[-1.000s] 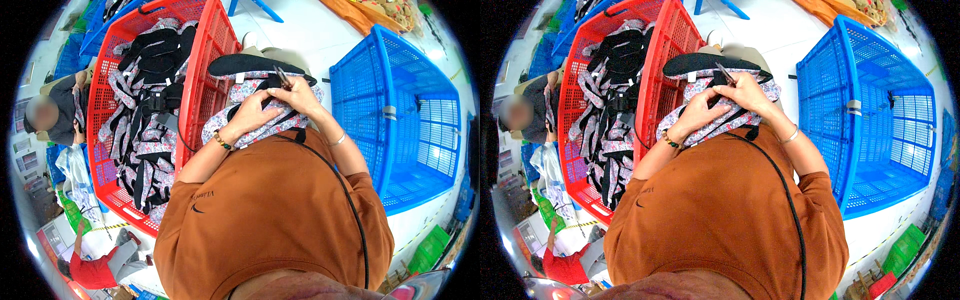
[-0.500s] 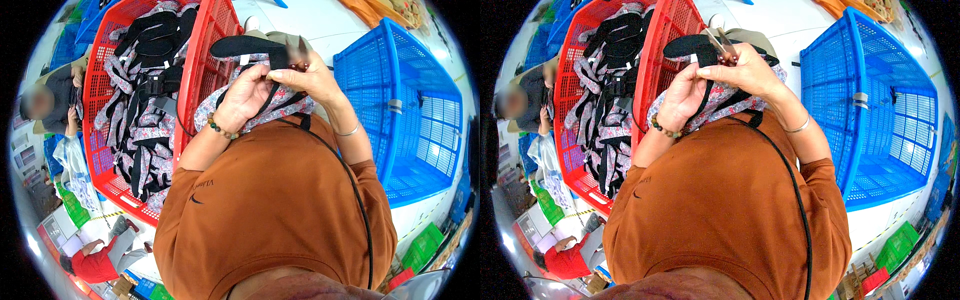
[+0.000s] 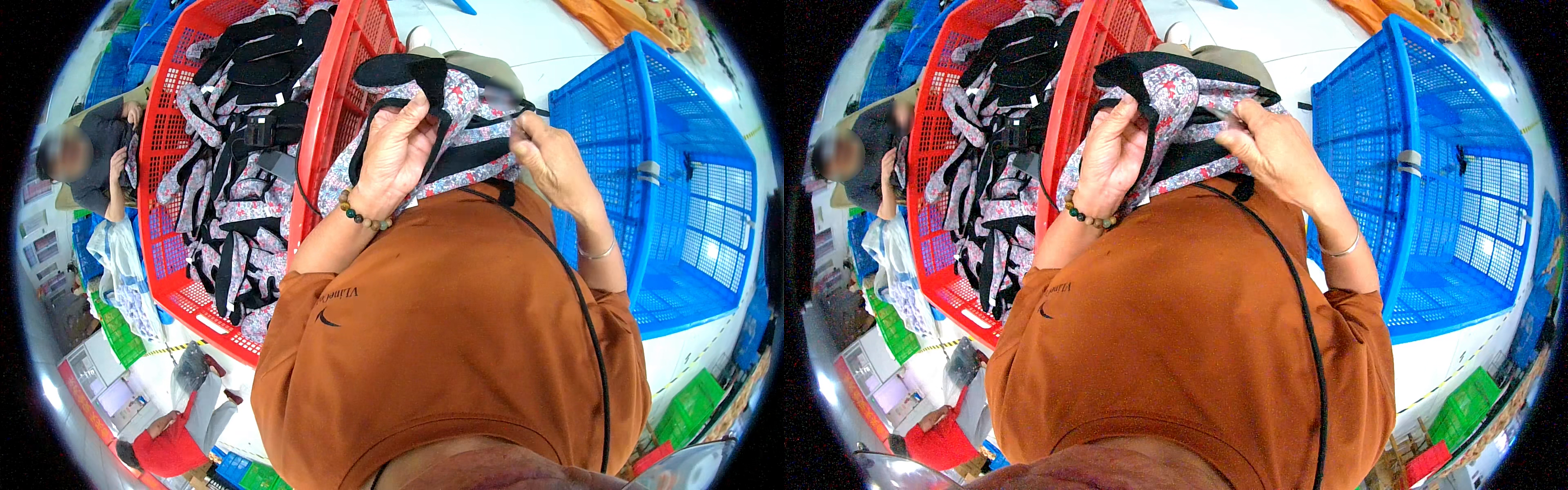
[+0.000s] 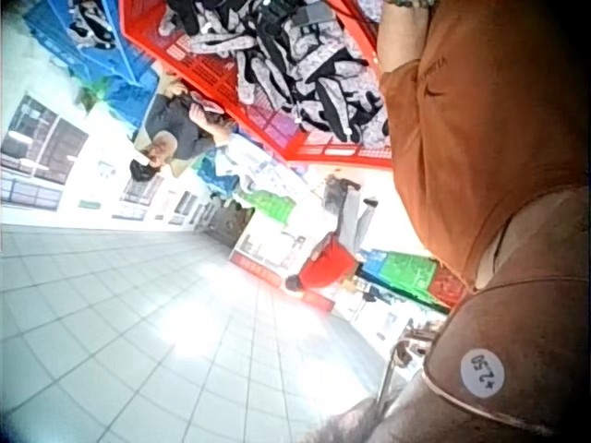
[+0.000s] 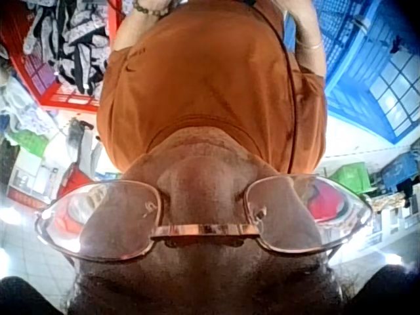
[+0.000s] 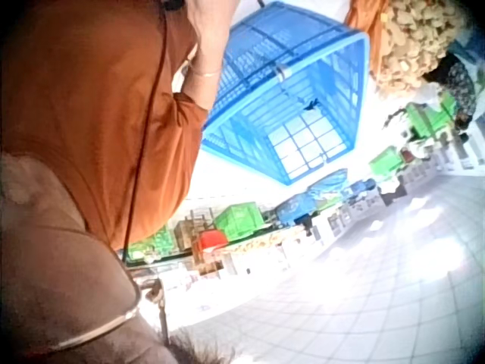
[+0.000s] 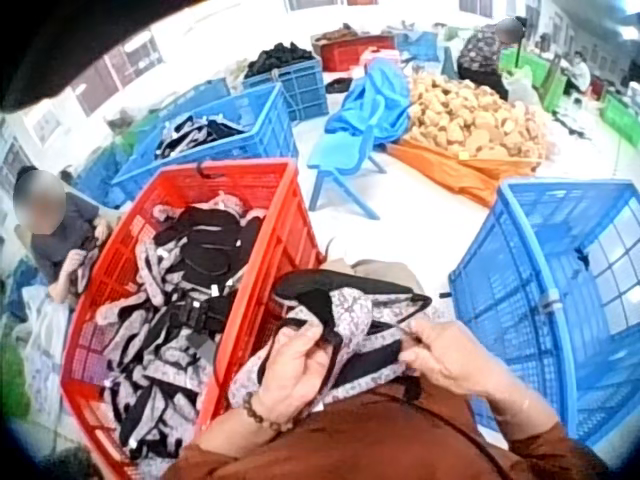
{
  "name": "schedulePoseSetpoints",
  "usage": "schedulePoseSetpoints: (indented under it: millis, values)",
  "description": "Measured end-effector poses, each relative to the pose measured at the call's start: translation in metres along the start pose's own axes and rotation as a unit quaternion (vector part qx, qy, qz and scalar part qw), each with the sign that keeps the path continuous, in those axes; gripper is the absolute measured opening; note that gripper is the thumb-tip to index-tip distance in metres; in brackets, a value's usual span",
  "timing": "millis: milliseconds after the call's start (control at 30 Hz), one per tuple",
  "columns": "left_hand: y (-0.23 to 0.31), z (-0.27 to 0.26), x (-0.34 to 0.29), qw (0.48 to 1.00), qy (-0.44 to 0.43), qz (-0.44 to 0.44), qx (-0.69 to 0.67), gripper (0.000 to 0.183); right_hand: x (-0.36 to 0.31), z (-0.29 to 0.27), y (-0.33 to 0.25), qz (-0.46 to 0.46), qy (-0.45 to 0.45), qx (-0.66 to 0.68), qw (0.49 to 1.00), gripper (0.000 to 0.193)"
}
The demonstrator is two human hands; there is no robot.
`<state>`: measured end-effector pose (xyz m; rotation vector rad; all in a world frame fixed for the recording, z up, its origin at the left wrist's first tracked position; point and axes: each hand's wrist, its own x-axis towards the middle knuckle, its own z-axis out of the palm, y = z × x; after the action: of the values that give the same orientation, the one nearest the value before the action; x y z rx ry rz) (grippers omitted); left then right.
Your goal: The person sits on the floor and uses scissors to trim excess fabric and threads from the edges of floral-patterned fabric slippers. They pick up slippers from a red basket, trim the material, and place the finished items into a blue basket.
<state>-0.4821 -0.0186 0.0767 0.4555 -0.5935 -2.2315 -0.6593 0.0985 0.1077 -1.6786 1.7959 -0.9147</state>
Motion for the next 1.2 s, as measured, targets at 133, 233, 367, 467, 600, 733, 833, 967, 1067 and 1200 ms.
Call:
schedulePoseSetpoints:
  millis: [133, 233, 367, 467, 600, 733, 833, 967, 1067, 1200]
  values:
    - [-0.002, 0.01, -0.004, 0.999, 0.025, 0.006, 0.02, 0.009, 0.0, 0.002, -0.011, -0.06, 0.033, -0.069, 0.995, 0.038]
    - [-0.007, 0.007, -0.005, 0.999, 0.035, 0.002, 0.034, 0.01, 0.002, 0.003, -0.014, -0.073, 0.048, -0.093, 0.992, 0.037]
    - [-0.012, 0.008, -0.009, 0.998, 0.031, 0.007, 0.055, 0.01, 0.004, 0.002, -0.015, -0.042, 0.02, -0.138, 0.989, 0.038]
    - [-0.017, 0.012, -0.011, 0.998, 0.036, 0.019, 0.04, 0.013, 0.004, 0.003, -0.017, -0.056, 0.018, -0.158, 0.986, 0.039]
    - [-0.02, 0.015, -0.012, 0.998, 0.034, 0.021, 0.042, 0.018, 0.003, 0.006, -0.013, -0.061, 0.023, -0.156, 0.986, 0.039]
    - [-0.022, 0.02, -0.013, 0.998, 0.04, 0.011, 0.052, 0.02, 0.004, 0.012, -0.011, -0.09, 0.055, -0.135, 0.985, 0.039]
    - [-0.024, 0.014, -0.013, 0.999, 0.014, 0.019, 0.042, 0.02, 0.005, 0.015, -0.01, -0.096, 0.066, -0.124, 0.985, 0.039]
    - [-0.024, 0.016, -0.014, 0.998, 0.028, 0.024, 0.05, 0.019, 0.004, 0.014, -0.012, -0.088, 0.06, -0.128, 0.986, 0.038]
    - [-0.026, 0.014, -0.013, 0.998, 0.025, 0.037, 0.053, 0.018, 0.003, 0.014, -0.01, -0.081, 0.059, -0.123, 0.987, 0.038]
    - [-0.026, 0.013, -0.014, 0.997, 0.024, 0.038, 0.055, 0.018, 0.003, 0.012, -0.008, -0.053, 0.031, -0.073, 0.995, 0.039]
